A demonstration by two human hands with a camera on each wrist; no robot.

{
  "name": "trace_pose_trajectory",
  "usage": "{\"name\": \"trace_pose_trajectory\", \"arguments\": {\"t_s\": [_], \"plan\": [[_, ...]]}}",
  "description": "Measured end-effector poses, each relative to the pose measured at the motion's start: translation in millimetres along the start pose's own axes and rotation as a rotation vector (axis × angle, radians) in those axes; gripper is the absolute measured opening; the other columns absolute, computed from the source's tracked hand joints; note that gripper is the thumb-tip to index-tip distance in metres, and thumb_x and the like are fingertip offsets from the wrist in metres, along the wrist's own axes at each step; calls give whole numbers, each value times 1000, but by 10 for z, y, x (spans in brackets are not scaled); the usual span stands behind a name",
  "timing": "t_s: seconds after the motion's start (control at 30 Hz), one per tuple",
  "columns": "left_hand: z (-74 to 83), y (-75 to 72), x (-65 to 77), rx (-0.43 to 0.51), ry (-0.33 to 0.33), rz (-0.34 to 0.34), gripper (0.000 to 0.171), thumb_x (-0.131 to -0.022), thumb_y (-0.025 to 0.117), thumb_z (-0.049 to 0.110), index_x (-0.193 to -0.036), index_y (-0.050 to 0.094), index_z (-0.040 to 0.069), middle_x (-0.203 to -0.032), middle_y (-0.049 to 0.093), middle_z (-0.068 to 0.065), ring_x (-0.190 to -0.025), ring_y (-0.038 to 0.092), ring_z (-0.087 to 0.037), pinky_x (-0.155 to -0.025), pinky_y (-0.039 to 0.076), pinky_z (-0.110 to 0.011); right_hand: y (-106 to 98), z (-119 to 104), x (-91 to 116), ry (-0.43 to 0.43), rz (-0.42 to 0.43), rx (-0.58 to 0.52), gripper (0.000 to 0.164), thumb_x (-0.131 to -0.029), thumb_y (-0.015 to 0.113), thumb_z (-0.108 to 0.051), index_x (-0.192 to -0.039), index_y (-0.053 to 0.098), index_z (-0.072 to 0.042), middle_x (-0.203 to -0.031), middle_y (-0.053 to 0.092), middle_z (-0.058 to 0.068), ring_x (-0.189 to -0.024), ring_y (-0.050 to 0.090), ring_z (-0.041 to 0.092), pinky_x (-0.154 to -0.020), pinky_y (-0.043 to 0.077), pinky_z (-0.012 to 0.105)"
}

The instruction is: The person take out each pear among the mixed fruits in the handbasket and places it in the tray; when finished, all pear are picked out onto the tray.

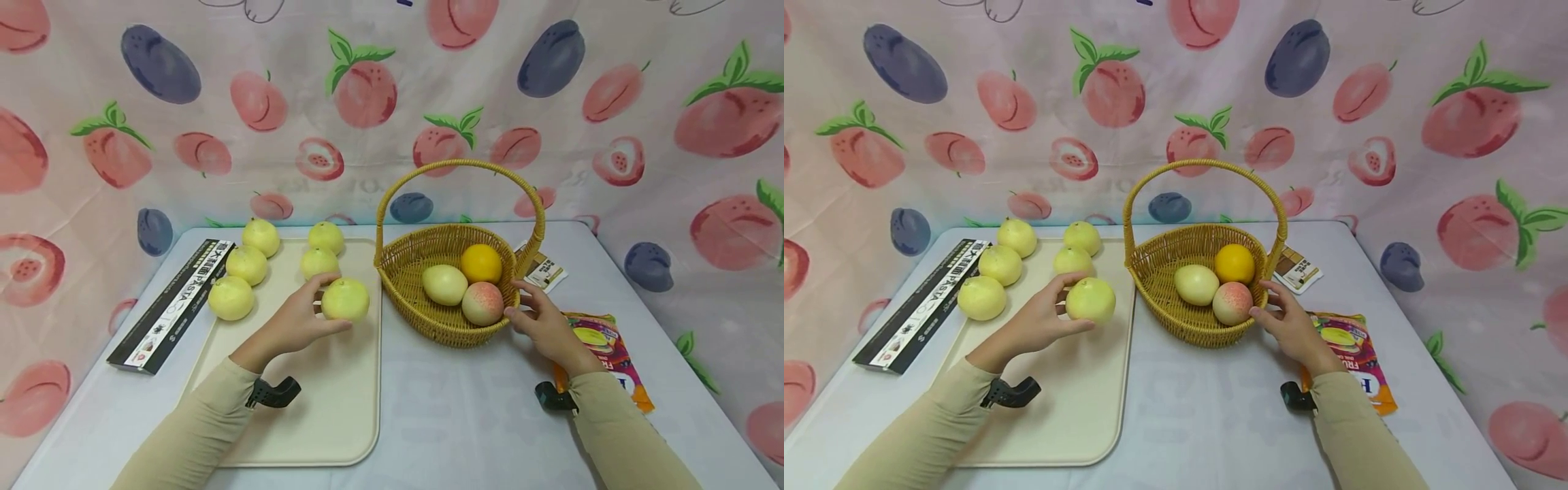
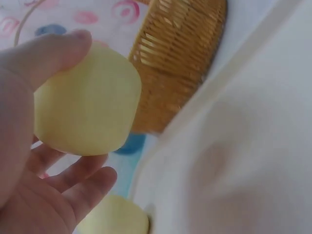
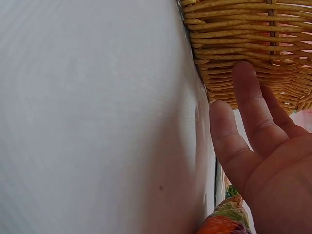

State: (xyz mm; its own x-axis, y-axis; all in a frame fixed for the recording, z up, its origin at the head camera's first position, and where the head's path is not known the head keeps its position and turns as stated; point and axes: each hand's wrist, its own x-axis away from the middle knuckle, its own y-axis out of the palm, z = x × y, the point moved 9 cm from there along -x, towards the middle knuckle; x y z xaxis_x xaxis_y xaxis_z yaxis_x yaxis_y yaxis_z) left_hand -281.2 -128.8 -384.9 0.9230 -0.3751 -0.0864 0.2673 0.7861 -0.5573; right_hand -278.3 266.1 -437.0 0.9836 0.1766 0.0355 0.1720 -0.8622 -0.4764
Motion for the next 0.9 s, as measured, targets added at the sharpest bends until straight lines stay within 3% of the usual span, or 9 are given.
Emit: {"name": "trace_pose_trajectory", "arguments": {"t_s": [0.17, 0.47, 0.77, 0.9], "plan": [[-168, -52, 12, -17, -21, 12, 82, -84, 82, 20, -148, 36, 2, -142, 47, -19, -117, 56, -36, -94, 49, -50, 4, 6, 8, 6, 1, 5, 67, -105, 55, -34, -158, 22, -12, -148, 34, 35, -121, 53, 48, -92, 53, 49], [-406, -134, 31, -60, -70, 41, 79, -86, 78, 15, -149, 32, 0, -140, 47, -24, -119, 54, -38, -95, 46, -51, 4, 1, 6, 3, -4, -1, 67, -104, 56, -34, -159, 22, -12, -148, 33, 34, -120, 53, 48, -92, 53, 46], [-545, -158, -3, -92, -70, 61, 79, -82, 77, 11, -146, 34, -7, -135, 41, -26, -123, 43, -38, -102, 37, -55, 0, -22, -6, -25, -6, -21, 65, -105, 55, -30, -157, 22, -8, -146, 35, 36, -119, 53, 48, -85, 53, 29], [-612, -155, -6, -99, -81, 65, 79, -82, 77, 10, -146, 35, -8, -135, 42, -26, -123, 43, -38, -103, 36, -56, 10, -22, -4, -31, -10, -27, 65, -105, 55, -29, -157, 22, -9, -146, 35, 36, -118, 54, 47, -84, 52, 27]]}}
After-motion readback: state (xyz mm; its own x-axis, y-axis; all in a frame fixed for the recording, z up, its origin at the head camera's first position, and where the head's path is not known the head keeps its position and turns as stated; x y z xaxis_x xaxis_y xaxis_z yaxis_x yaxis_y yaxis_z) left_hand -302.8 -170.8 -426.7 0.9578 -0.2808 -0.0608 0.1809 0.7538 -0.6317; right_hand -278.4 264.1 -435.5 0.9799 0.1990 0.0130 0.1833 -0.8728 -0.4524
